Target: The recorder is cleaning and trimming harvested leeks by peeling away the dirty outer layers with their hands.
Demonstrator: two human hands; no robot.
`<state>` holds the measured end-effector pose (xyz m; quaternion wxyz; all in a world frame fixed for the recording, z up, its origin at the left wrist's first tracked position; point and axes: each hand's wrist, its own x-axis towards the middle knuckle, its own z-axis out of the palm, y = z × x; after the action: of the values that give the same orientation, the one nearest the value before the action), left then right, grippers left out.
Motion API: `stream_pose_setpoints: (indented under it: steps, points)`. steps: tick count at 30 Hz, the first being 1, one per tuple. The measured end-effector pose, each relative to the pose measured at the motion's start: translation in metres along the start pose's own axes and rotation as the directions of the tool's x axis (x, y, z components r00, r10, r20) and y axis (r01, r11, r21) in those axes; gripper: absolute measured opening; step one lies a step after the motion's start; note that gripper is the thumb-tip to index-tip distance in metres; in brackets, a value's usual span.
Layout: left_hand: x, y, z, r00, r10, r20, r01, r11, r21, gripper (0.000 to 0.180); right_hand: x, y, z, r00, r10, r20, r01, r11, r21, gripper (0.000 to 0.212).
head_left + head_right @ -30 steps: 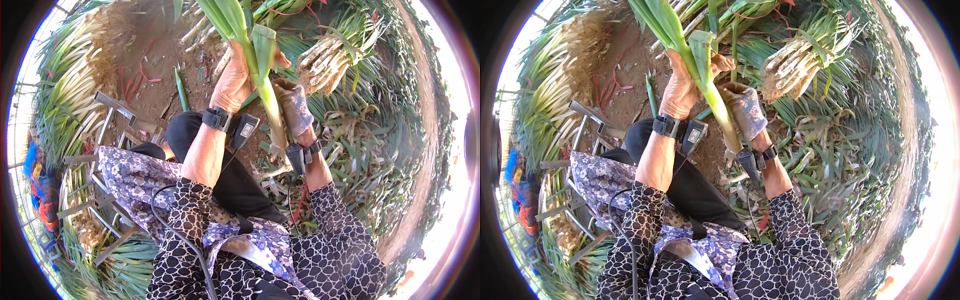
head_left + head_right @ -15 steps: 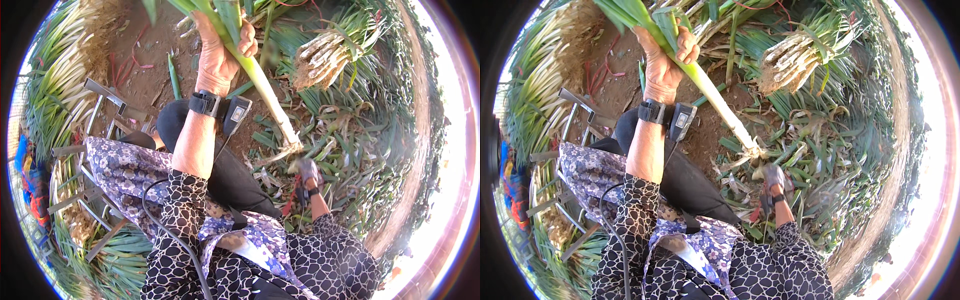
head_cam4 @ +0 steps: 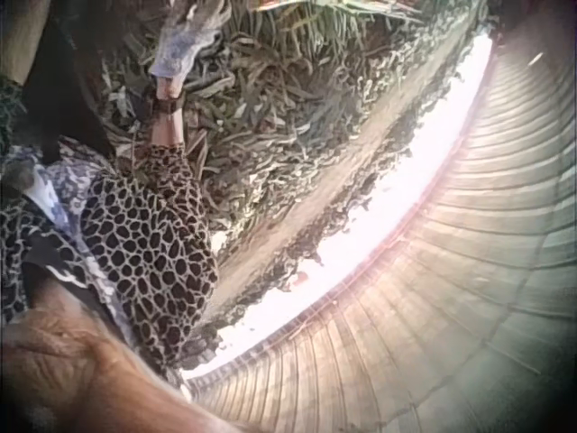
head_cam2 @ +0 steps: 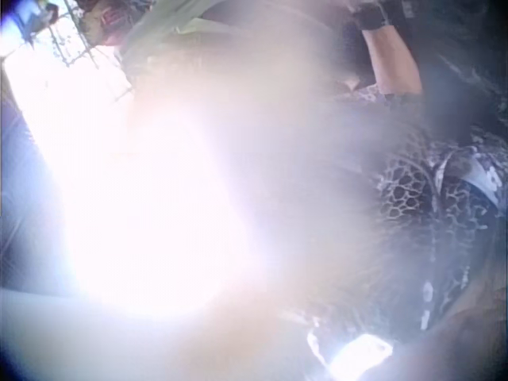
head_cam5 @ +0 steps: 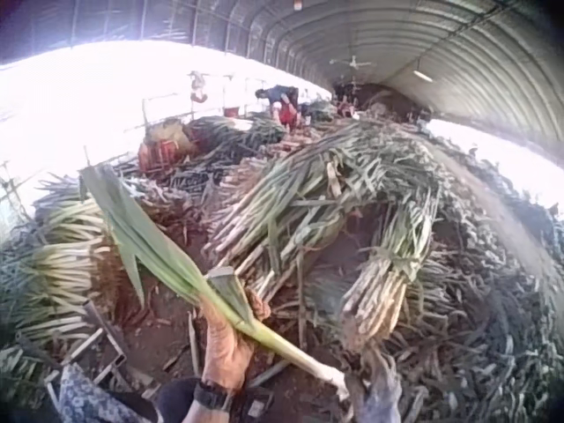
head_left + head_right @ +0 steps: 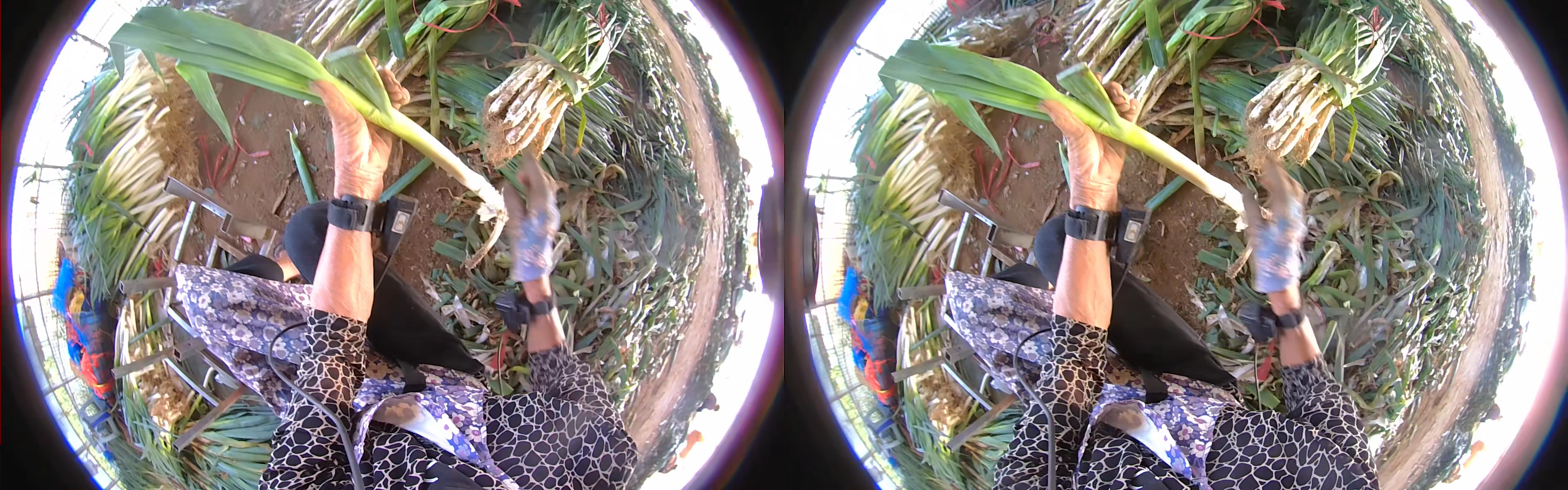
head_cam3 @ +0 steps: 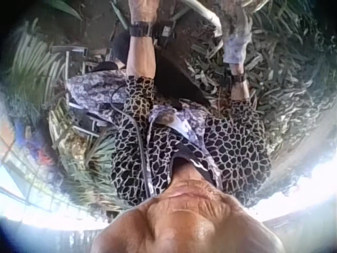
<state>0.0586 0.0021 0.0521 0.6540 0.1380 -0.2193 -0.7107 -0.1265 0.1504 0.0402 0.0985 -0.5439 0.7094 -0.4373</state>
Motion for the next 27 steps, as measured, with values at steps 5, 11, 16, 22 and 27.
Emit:
stream_pose_setpoints:
  steps: [5,11,16,22,27]
  points:
    - [-0.004,-0.011,0.005,0.999,-0.001,0.032,0.000,0.999,0.042,0.071,0.051,-0.036,0.097,0.946,-0.302,-0.122,0.306,0.952,0.017,0.046]
    - [0.003,0.004,-0.003,1.000,-0.008,-0.029,0.008,1.000,0.028,0.066,0.066,0.036,0.133,0.986,-0.030,0.166,0.078,0.953,-0.292,0.049]
    - [0.006,0.016,-0.009,0.981,-0.092,0.170,0.101,0.994,-0.045,0.070,0.028,0.080,0.097,0.921,0.198,0.337,-0.247,0.963,0.110,0.036]
    - [0.008,0.021,-0.015,0.954,-0.107,0.280,0.133,0.988,-0.073,0.072,0.000,0.014,0.041,0.756,0.081,0.650,-0.507,0.700,0.503,0.046]
    - [0.001,0.001,0.006,0.985,-0.167,0.054,0.166,0.986,0.026,0.084,-0.015,0.003,0.038,0.679,0.096,0.728,-0.498,0.789,0.361,0.043]
